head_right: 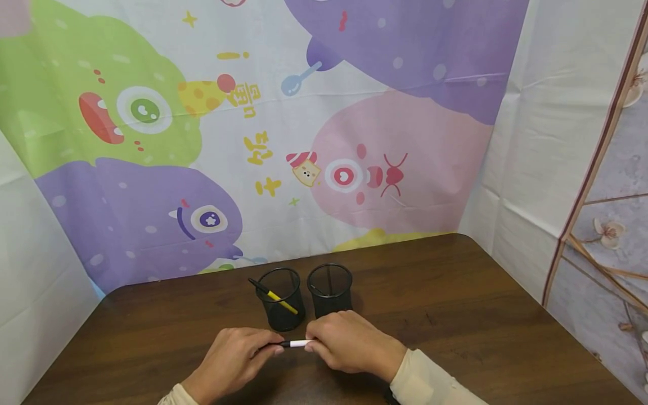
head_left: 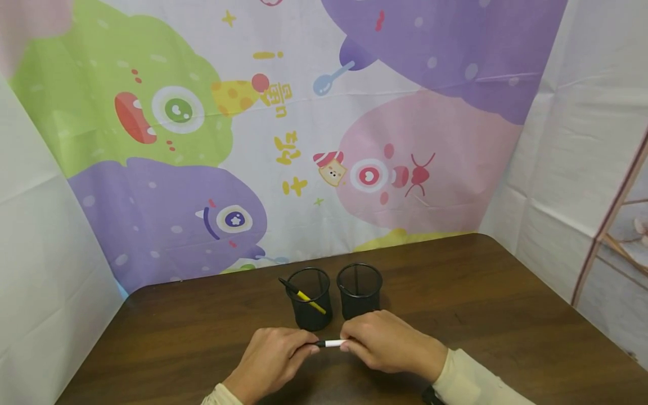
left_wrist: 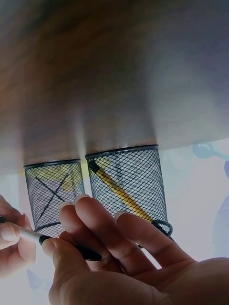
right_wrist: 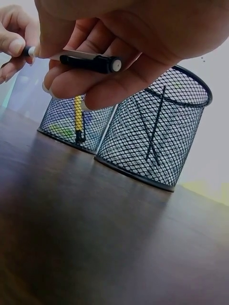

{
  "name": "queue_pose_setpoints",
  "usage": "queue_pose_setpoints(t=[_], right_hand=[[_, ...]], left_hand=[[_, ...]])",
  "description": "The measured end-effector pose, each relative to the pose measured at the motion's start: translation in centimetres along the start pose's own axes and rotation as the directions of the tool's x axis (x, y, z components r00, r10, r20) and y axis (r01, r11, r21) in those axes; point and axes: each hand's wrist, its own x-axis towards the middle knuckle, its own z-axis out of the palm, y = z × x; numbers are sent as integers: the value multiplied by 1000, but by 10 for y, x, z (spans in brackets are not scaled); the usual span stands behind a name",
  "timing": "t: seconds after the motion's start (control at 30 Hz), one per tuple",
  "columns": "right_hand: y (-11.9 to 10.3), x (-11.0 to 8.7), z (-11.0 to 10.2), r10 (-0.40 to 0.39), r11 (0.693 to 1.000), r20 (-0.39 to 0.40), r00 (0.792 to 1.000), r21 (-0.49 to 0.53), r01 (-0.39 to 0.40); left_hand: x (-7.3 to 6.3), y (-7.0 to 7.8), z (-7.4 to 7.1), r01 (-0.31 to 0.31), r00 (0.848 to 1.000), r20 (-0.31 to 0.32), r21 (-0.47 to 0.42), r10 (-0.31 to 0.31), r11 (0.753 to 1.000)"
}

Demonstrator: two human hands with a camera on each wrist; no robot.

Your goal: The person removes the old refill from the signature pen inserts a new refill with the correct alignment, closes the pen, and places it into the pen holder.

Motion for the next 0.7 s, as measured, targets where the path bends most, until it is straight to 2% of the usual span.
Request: queue_pose_setpoints(t=[0.27,0.7], right_hand=[[1,0,0,-6,1000,-9,1000,-12,6],[0,0,-1,5,1000,-14,1000,-28,-5]], left_hand=[[0,0,0,32,999,40,-2,-32,999],[-1,-1,2,35,999,36,29,-36,999]])
